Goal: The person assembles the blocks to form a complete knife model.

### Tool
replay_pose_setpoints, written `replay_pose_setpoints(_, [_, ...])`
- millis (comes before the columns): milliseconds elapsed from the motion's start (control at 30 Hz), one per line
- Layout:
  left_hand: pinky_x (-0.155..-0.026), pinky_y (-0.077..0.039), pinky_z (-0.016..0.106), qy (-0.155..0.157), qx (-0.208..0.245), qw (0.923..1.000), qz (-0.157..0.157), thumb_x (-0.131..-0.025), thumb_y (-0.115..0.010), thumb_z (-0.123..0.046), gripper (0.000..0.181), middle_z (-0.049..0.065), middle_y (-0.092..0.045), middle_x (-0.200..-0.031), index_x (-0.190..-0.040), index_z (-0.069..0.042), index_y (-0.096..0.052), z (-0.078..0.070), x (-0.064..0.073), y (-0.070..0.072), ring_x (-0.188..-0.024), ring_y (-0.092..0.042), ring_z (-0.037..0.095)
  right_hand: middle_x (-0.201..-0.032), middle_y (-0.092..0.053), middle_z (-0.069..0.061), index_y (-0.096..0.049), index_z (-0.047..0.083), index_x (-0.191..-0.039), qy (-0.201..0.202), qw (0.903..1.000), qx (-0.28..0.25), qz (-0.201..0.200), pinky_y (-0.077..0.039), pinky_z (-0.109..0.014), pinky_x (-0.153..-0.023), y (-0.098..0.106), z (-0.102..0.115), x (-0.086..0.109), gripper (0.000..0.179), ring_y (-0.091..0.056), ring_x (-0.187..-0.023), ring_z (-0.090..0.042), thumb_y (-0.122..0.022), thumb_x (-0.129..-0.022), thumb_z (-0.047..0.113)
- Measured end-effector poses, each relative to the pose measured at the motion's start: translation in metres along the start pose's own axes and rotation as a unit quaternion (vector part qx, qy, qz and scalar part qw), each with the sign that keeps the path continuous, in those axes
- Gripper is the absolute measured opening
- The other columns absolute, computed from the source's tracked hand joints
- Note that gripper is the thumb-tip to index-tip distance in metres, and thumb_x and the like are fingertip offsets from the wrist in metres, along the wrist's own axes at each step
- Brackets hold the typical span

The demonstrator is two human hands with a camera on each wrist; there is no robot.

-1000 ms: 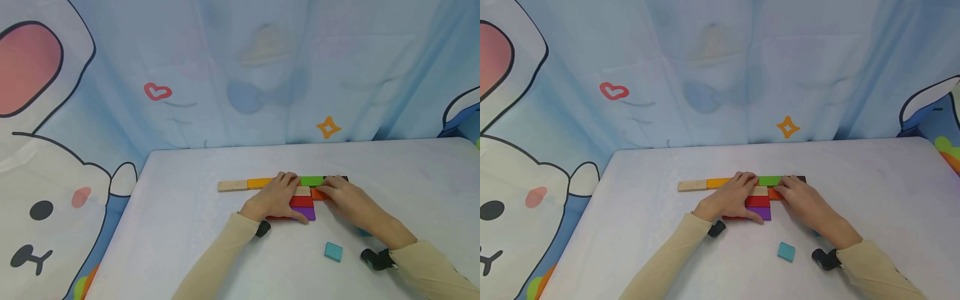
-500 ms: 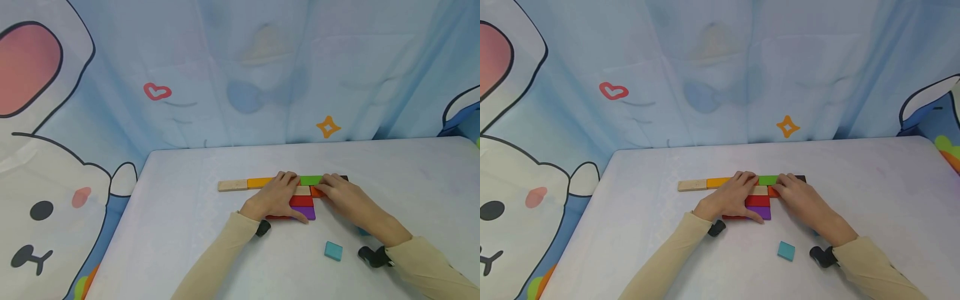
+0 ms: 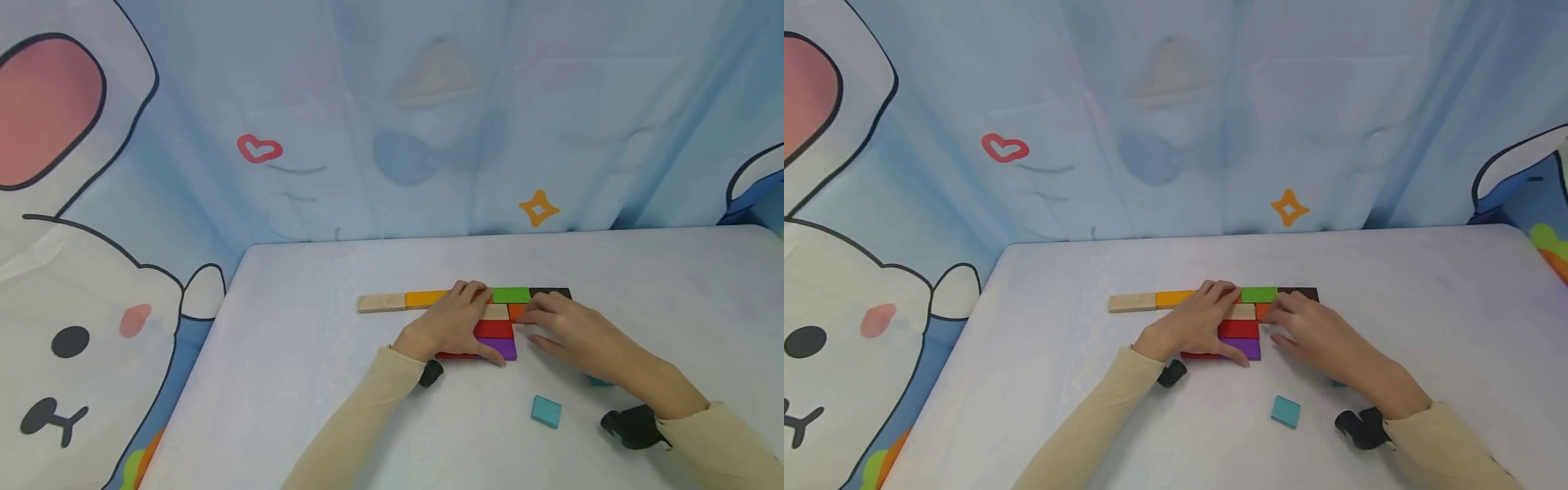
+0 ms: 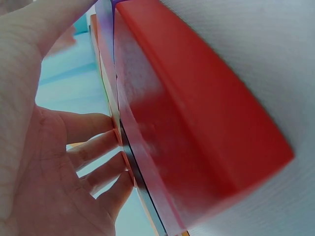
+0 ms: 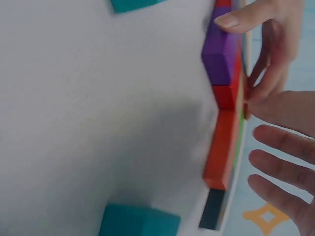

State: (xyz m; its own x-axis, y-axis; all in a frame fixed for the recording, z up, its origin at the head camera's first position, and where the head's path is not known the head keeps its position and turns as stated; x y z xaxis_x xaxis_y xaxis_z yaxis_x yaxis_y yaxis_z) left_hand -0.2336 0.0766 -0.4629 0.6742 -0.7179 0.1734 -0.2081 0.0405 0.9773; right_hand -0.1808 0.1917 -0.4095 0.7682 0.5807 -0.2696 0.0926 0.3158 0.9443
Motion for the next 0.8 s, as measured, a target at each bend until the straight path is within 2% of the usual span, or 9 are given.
replay_pose_setpoints(100, [-0.12, -0.031, 0.023, 0.002, 0.004, 1.0, -0.002, -0.079, -0.07, -0.081, 0.116, 0.002, -0.034, -0.162, -0.164, -0.011, -0.032, 0.001, 0.0, 0.0, -0.144, -0.035, 0.017, -0.105, -0.065, -0.001, -0.08, 0.011, -0.105, -0.014, 0.9993, -0.011, 0.034, -0.062, -0.042, -0.079, 0.005, -0.004, 0.013, 0.035, -0.064, -0.097, -0.022, -0.096, -0.074, 0.012])
replay_pose_setpoints(167, [-0.12, -0.031, 0.023, 0.002, 0.006, 1.0, -0.002, -0.079, -0.07, -0.08, 0.116, 0.002, -0.035, -0.162, -0.164, -0.011, -0.032, 0.001, 0.0, 0.0, -0.144, -0.035, 0.017, -0.107, -0.065, 0.001, -0.079, 0.016, -0.106, -0.046, 0.996, -0.017, 0.075, -0.062, -0.044, -0.082, 0.006, -0.014, 0.028, 0.034, -0.063, -0.099, -0.022, -0.095, -0.076, 0.018])
replay_pose_setpoints(300, [-0.12, -0.031, 0.023, 0.001, 0.002, 1.0, 0.0, -0.079, -0.071, -0.08, 0.117, 0.003, -0.035, -0.163, -0.164, -0.011, -0.032, 0.001, 0.0, -0.001, -0.145, -0.035, 0.017, -0.109, -0.064, 0.005, -0.077, 0.023, -0.107, -0.12, 0.9768, -0.044, 0.172, -0.062, -0.042, -0.083, -0.003, -0.044, 0.069, 0.035, -0.061, -0.098, -0.018, -0.094, -0.077, 0.032])
replay_pose_setpoints(400, [-0.12, -0.031, 0.023, 0.002, -0.001, 1.0, 0.0, -0.079, -0.071, -0.081, 0.117, 0.003, -0.035, -0.162, -0.164, -0.01, -0.032, 0.002, 0.001, -0.002, -0.145, -0.034, 0.017, -0.107, -0.062, 0.009, -0.076, 0.026, -0.105, -0.151, 0.9621, -0.063, 0.218, -0.061, -0.034, -0.079, -0.011, -0.061, 0.101, 0.037, -0.058, -0.093, -0.008, -0.095, -0.074, 0.035])
replay_pose_setpoints(500, [-0.12, -0.031, 0.022, 0.003, -0.002, 1.0, 0.0, -0.079, -0.071, -0.081, 0.117, 0.003, -0.035, -0.162, -0.164, -0.011, -0.032, 0.002, 0.001, -0.002, -0.145, -0.034, 0.017, -0.105, -0.06, 0.011, -0.076, 0.027, -0.101, -0.157, 0.9578, -0.067, 0.232, -0.061, -0.031, -0.078, -0.017, -0.066, 0.124, 0.037, -0.053, -0.087, 0.0, -0.097, -0.07, 0.03])
replay_pose_setpoints(600, [-0.119, -0.032, 0.022, 0.002, 0.0, 1.0, -0.002, -0.079, -0.071, -0.08, 0.115, 0.003, -0.036, -0.162, -0.164, -0.011, -0.034, 0.002, 0.001, -0.002, -0.144, -0.035, 0.017, -0.103, -0.059, 0.011, -0.076, 0.024, -0.1, -0.168, 0.955, -0.055, 0.239, -0.061, -0.035, -0.08, -0.023, -0.063, 0.14, 0.038, -0.052, -0.085, 0.0, -0.097, -0.069, 0.023])
replay_pose_setpoints(700, [-0.119, -0.032, 0.022, 0.0, 0.002, 1.0, -0.005, -0.079, -0.07, -0.08, 0.114, 0.003, -0.036, -0.162, -0.163, -0.011, -0.035, 0.002, 0.001, -0.001, -0.144, -0.035, 0.017, -0.102, -0.058, 0.011, -0.076, 0.022, -0.102, -0.177, 0.9551, -0.025, 0.236, -0.061, -0.034, -0.08, -0.025, -0.061, 0.15, 0.039, -0.051, -0.084, 0.0, -0.097, -0.069, 0.019])
replay_pose_setpoints(800, [-0.119, -0.032, 0.022, 0.0, 0.0, 1.0, -0.006, -0.079, -0.07, -0.08, 0.114, 0.003, -0.036, -0.162, -0.163, -0.011, -0.034, 0.003, 0.001, -0.001, -0.144, -0.035, 0.017, -0.101, -0.057, 0.012, -0.076, 0.02, -0.103, -0.177, 0.9597, -0.004, 0.219, -0.059, -0.03, -0.078, -0.022, -0.061, 0.155, 0.041, -0.05, -0.083, 0.001, -0.097, -0.068, 0.019])
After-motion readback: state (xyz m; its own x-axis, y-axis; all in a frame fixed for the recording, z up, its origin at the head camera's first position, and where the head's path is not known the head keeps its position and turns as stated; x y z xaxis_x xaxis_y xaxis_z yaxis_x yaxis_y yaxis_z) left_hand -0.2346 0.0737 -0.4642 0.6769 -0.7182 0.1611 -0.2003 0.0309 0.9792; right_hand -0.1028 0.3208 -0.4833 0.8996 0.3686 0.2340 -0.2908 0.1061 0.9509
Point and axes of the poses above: each hand's wrist, its own x-axis away from the middle knuckle, its own y-axis out of the back of the hand, z = x × y, the point moved 9 cm from there along -x, towards the middle knuckle
